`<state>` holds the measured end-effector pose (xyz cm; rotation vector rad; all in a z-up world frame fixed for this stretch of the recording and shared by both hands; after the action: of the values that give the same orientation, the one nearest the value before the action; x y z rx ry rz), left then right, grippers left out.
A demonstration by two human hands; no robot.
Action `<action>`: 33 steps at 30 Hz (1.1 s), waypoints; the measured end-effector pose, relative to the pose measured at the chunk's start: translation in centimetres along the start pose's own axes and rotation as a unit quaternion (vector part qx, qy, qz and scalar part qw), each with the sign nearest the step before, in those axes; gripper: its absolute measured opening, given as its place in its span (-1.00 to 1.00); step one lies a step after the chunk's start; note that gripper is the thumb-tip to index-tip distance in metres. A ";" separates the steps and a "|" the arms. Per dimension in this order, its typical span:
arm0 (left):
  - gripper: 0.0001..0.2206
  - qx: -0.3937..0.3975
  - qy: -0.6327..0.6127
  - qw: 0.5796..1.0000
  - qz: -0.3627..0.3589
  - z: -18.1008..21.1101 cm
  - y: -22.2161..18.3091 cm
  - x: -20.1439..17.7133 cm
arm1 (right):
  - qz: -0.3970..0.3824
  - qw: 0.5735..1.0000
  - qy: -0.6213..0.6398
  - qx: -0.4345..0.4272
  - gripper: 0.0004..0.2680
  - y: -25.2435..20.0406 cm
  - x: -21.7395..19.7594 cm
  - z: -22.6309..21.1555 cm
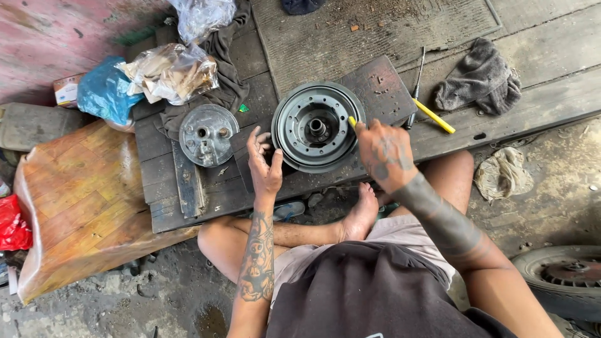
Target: Cleaning the interior of a motorcycle brake drum using a small brush to remove dust and debris.
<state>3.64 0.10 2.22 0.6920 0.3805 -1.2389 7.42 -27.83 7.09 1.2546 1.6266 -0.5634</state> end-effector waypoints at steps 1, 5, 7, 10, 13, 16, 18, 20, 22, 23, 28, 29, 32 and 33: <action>-0.40 0.001 0.003 1.000 0.001 0.0 -0.1 0.0 | -0.042 0.998 -0.003 0.035 -0.82 -0.2 -0.3 -0.3; -0.41 0.008 -0.002 1.000 0.005 0.0 -0.2 0.0 | 0.017 0.999 0.026 -0.041 -0.85 2.7 2.1 2.7; -0.40 0.008 0.003 1.000 0.006 0.0 -0.3 0.0 | 0.049 0.996 0.013 -0.080 -0.89 6.2 4.7 3.5; -0.39 0.003 -0.009 1.000 0.013 0.8 -0.3 -0.1 | 0.041 0.992 -0.006 -0.119 -0.92 10.8 6.0 1.1; -0.39 0.001 -0.015 1.000 0.010 0.4 -0.4 0.0 | 0.043 0.974 0.041 -0.220 -0.90 13.3 9.0 -1.7; -0.38 0.008 0.000 1.000 -0.002 -0.2 -0.3 0.0 | 0.081 0.942 0.085 -0.313 -0.86 14.2 10.0 -2.1; -0.38 0.011 0.002 1.000 -0.004 -0.3 -0.3 0.1 | 0.077 0.944 0.077 -0.311 -0.84 14.1 8.8 -2.7; -0.38 0.008 0.000 1.000 0.000 -0.4 -0.2 0.0 | 0.087 0.947 0.007 -0.309 -0.91 13.1 6.7 -4.6; -0.38 0.010 -0.003 1.000 0.000 -0.2 -0.1 0.0 | 0.066 0.948 0.015 -0.312 -0.90 12.6 7.3 -4.8; -0.38 0.011 -0.007 1.000 0.003 -0.2 -0.1 0.1 | 0.044 0.947 0.021 -0.319 -0.88 12.4 7.8 -4.9; -0.38 0.009 0.009 1.000 0.009 -0.4 -0.4 0.1 | 0.136 0.967 0.011 -0.217 -0.92 10.9 9.8 4.6; -0.38 0.008 0.004 1.000 0.009 -0.2 -0.5 0.1 | 0.207 0.959 0.016 -0.192 -0.90 9.5 10.4 6.6; -0.38 0.010 0.002 1.000 0.011 0.2 -0.2 0.0 | 0.044 0.997 0.029 -0.053 -0.86 3.9 4.8 3.9; -0.38 0.007 0.000 1.000 0.008 0.1 -0.3 0.1 | 0.041 0.998 0.028 -0.050 -0.86 2.3 3.6 2.4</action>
<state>3.34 -0.03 2.14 0.7055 0.3663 -1.2263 10.50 -27.27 3.32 1.2650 1.6218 -0.3944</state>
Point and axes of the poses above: each hand's wrist, its own y-axis towards the middle knuckle, its own x-axis out of the palm, z = x × y, the point moved 4 cm from there along y, towards the middle knuckle, and after that the axes turned 15 degrees about y, right-handed, at the moved point
